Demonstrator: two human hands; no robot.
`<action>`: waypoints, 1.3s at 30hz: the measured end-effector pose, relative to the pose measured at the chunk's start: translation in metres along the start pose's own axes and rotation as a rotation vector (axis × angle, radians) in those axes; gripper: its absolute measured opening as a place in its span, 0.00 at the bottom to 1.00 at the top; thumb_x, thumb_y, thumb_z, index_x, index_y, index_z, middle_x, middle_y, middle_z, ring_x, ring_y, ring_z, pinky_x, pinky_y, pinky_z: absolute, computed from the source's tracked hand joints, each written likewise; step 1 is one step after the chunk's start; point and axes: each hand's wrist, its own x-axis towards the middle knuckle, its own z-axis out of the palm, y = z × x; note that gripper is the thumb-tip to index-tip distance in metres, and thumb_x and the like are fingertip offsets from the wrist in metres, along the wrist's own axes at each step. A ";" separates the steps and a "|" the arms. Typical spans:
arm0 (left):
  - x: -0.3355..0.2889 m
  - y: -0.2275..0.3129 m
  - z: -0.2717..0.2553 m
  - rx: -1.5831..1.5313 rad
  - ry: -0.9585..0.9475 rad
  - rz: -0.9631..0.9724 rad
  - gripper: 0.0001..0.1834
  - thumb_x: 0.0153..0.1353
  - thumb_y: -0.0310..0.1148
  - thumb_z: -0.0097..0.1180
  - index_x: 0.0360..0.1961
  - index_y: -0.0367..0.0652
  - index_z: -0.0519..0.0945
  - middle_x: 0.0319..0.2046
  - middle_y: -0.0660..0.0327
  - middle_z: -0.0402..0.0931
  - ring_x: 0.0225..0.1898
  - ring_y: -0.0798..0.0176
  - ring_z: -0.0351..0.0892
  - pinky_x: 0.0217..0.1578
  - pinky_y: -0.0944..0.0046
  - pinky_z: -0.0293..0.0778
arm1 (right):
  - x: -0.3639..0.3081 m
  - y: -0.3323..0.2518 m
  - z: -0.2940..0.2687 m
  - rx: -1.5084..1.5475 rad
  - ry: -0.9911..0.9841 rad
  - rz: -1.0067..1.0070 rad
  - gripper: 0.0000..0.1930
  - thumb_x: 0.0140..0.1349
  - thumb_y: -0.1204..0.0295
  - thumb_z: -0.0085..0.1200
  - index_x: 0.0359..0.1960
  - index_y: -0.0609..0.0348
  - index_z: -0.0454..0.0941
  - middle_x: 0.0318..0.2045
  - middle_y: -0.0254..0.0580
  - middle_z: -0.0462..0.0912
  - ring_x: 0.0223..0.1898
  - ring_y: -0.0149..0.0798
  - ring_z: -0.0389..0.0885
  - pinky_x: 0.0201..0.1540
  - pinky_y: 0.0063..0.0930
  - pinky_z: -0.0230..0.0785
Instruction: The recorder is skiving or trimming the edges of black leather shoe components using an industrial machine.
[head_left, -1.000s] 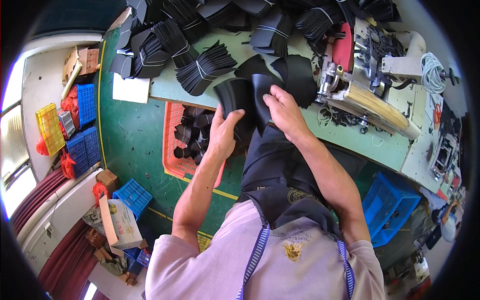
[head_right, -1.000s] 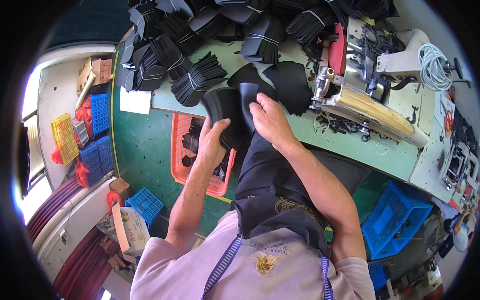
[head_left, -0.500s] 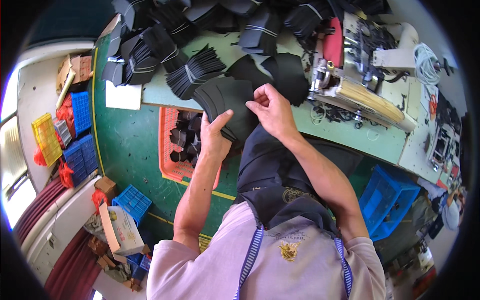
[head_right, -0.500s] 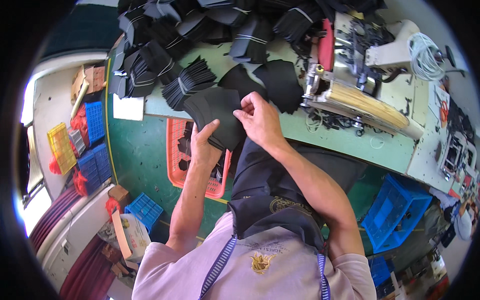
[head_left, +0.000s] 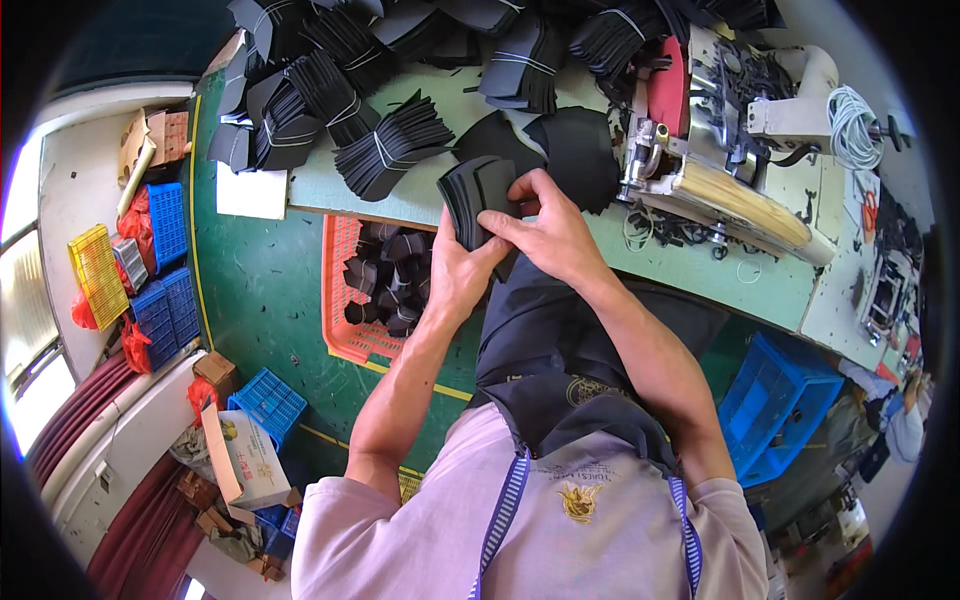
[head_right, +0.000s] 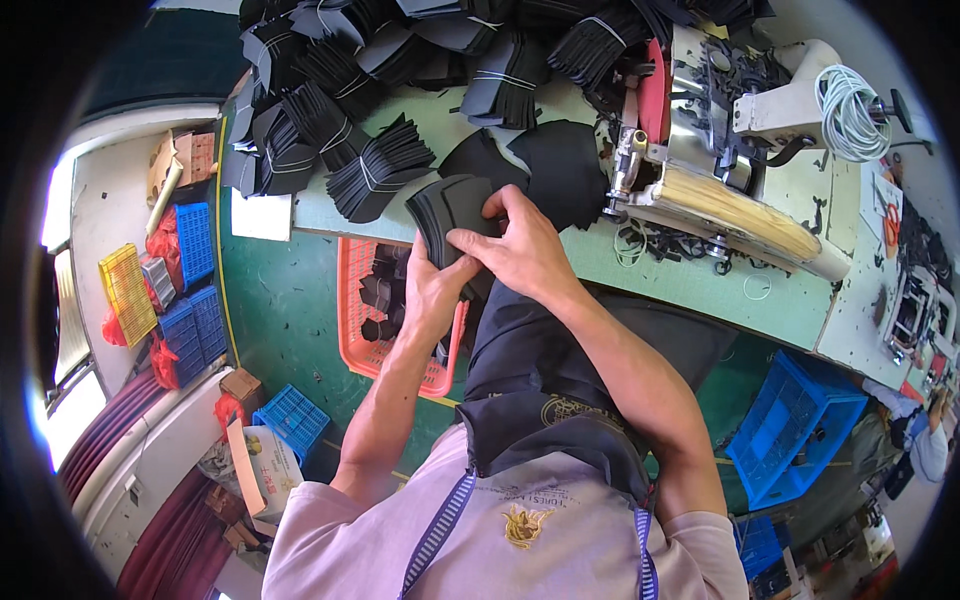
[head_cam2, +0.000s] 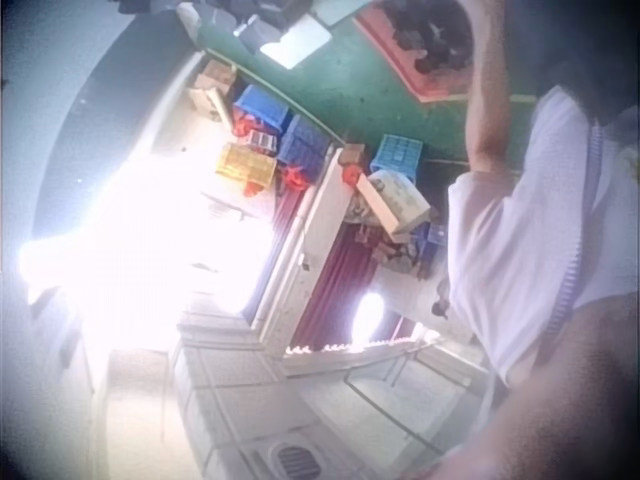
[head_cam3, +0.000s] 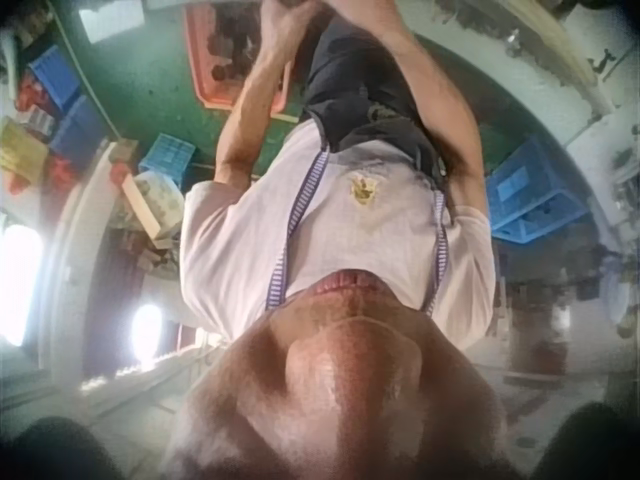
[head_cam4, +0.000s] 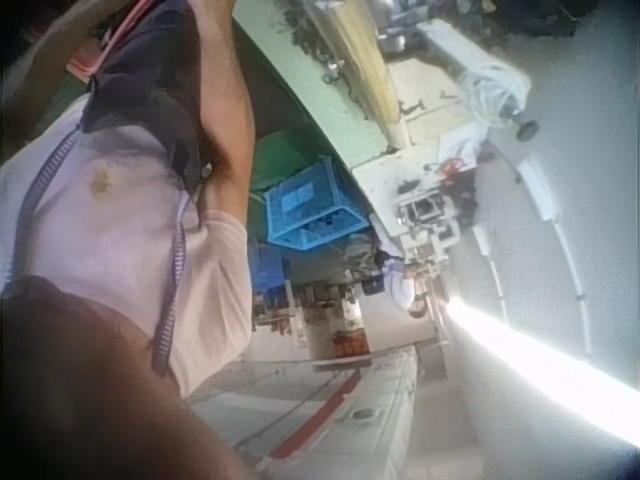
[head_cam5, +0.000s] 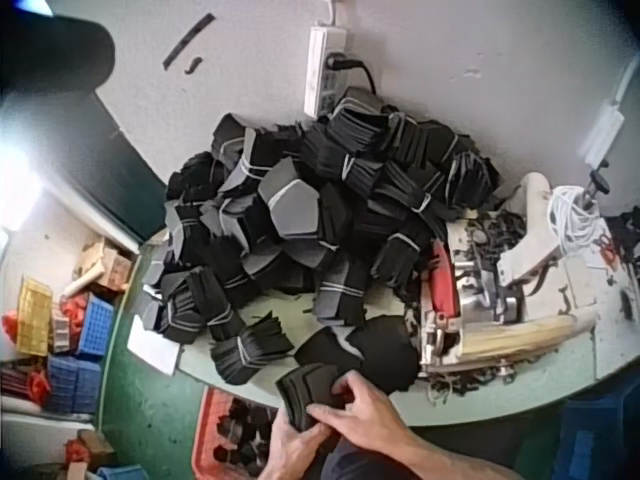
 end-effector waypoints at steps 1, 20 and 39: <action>-0.001 0.005 -0.002 -0.026 -0.023 -0.014 0.29 0.59 0.24 0.66 0.60 0.38 0.70 0.46 0.58 0.80 0.45 0.65 0.81 0.47 0.65 0.78 | 0.001 -0.002 -0.001 0.001 -0.002 0.000 0.27 0.54 0.54 0.71 0.40 0.65 0.75 0.36 0.47 0.82 0.39 0.38 0.82 0.43 0.33 0.74; -0.003 0.003 -0.020 -0.607 0.087 -0.062 0.24 0.61 0.19 0.54 0.60 0.36 0.69 0.52 0.52 0.76 0.53 0.54 0.80 0.55 0.50 0.78 | 0.011 -0.004 0.004 -0.422 0.173 -0.299 0.22 0.61 0.61 0.64 0.51 0.62 0.76 0.33 0.44 0.83 0.37 0.48 0.79 0.42 0.41 0.72; 0.000 0.003 -0.007 -0.330 -0.141 -0.158 0.23 0.66 0.26 0.54 0.62 0.40 0.69 0.44 0.60 0.78 0.40 0.68 0.81 0.41 0.68 0.79 | 0.006 -0.010 -0.011 0.356 -0.114 0.211 0.23 0.57 0.58 0.67 0.41 0.67 0.76 0.36 0.44 0.83 0.34 0.33 0.81 0.32 0.29 0.75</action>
